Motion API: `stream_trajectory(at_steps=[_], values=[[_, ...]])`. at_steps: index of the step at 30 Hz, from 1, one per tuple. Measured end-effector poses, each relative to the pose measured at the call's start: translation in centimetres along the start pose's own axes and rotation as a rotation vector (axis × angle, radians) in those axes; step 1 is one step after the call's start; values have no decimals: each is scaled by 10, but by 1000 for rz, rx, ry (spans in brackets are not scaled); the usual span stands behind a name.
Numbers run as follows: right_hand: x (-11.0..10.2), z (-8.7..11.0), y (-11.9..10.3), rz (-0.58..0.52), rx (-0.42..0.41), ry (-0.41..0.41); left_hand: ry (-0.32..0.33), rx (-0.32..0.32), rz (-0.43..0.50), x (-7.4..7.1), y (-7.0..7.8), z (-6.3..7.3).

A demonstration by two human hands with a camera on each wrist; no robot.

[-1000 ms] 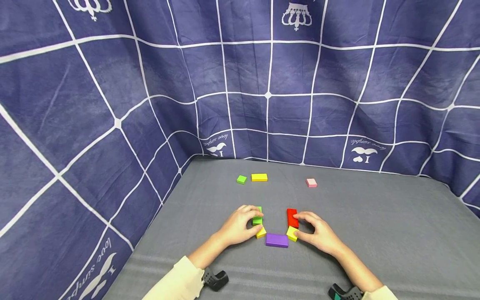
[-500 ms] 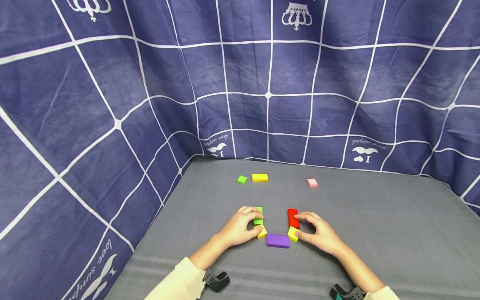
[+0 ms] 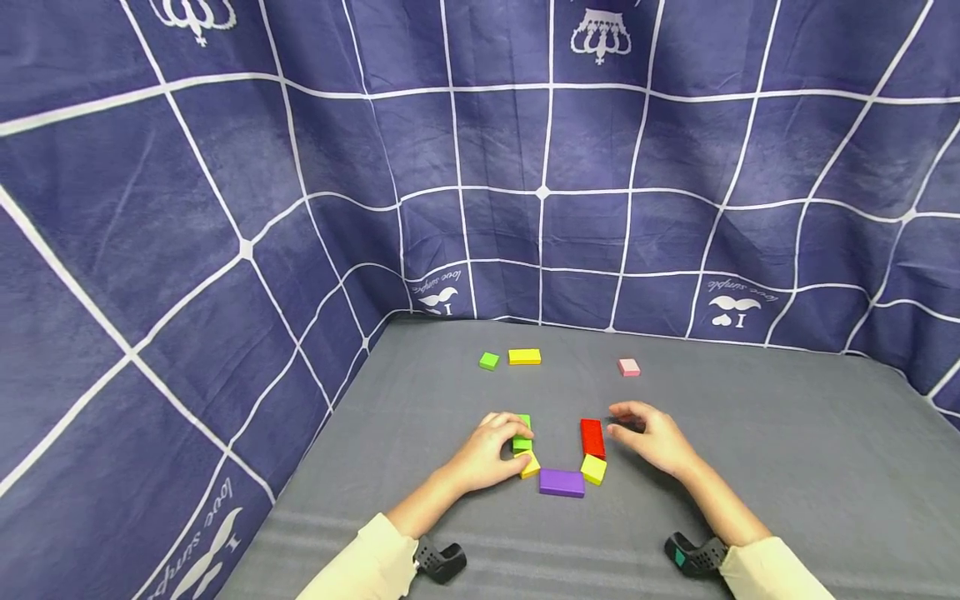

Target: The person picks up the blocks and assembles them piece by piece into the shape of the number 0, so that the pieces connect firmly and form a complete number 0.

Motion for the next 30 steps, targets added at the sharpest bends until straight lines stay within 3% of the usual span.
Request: stream_trajectory(at_steps=[9, 15, 21, 30], values=[[-18, -52, 22, 116, 147, 54, -3, -24, 48, 1, -4, 2], [-25, -75, 32, 166, 151, 81, -6, -31, 61, 0, -5, 1], [-29, -89, 41, 191, 189, 30, -7, -32, 61, 0, -4, 0], [-21, -101, 38, 296, 61, -66, -6, -27, 55, 0, -4, 0]])
Point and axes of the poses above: each hand's wrist, its own z-axis away from the middle knuckle, its own x-axis out of the palm, y = z × x, the point moved 3 cm from there along -z, towards the middle knuckle, and after that the axes turned 8 degrees about x, right-handed, at the moved point
